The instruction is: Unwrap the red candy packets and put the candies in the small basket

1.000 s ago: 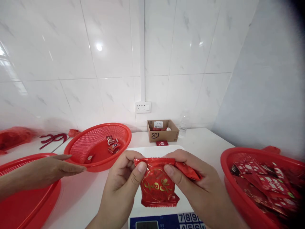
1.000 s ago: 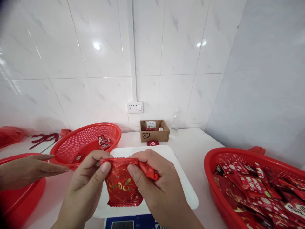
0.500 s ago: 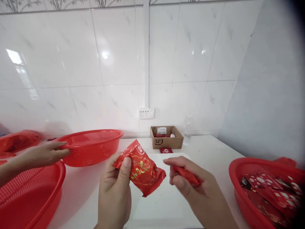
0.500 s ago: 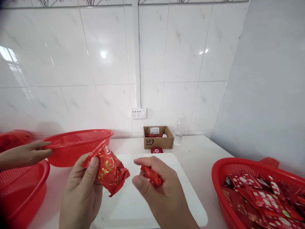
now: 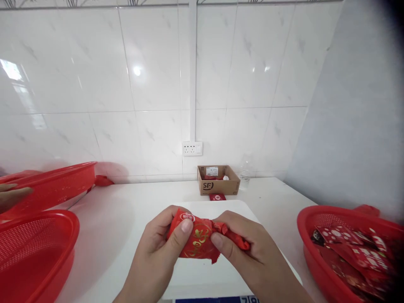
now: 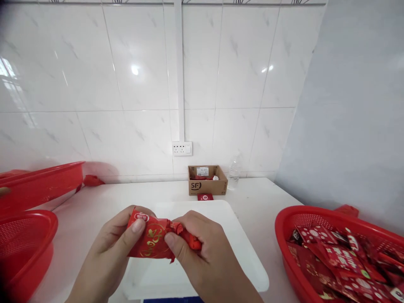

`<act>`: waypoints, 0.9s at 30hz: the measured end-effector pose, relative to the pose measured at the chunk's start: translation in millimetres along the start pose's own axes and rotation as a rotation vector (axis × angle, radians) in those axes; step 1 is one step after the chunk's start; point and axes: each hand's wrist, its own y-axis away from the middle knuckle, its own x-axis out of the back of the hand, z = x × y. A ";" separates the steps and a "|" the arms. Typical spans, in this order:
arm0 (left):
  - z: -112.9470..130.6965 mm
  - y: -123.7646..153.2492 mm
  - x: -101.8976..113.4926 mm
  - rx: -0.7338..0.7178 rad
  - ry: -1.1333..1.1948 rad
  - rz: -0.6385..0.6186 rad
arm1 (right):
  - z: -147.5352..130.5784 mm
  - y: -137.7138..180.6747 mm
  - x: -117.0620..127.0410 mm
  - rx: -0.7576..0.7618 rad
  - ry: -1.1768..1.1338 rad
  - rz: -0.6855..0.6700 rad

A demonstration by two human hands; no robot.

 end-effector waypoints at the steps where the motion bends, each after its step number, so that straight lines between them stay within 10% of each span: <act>1: 0.6 0.3 0.2 0.000 -0.032 0.001 | 0.0 0.0 0.1 -0.007 -0.006 -0.001; 27: -4.6 -3.5 -1.1 0.047 0.137 -0.038 | 13.7 4.4 -0.7 -0.007 -0.303 0.248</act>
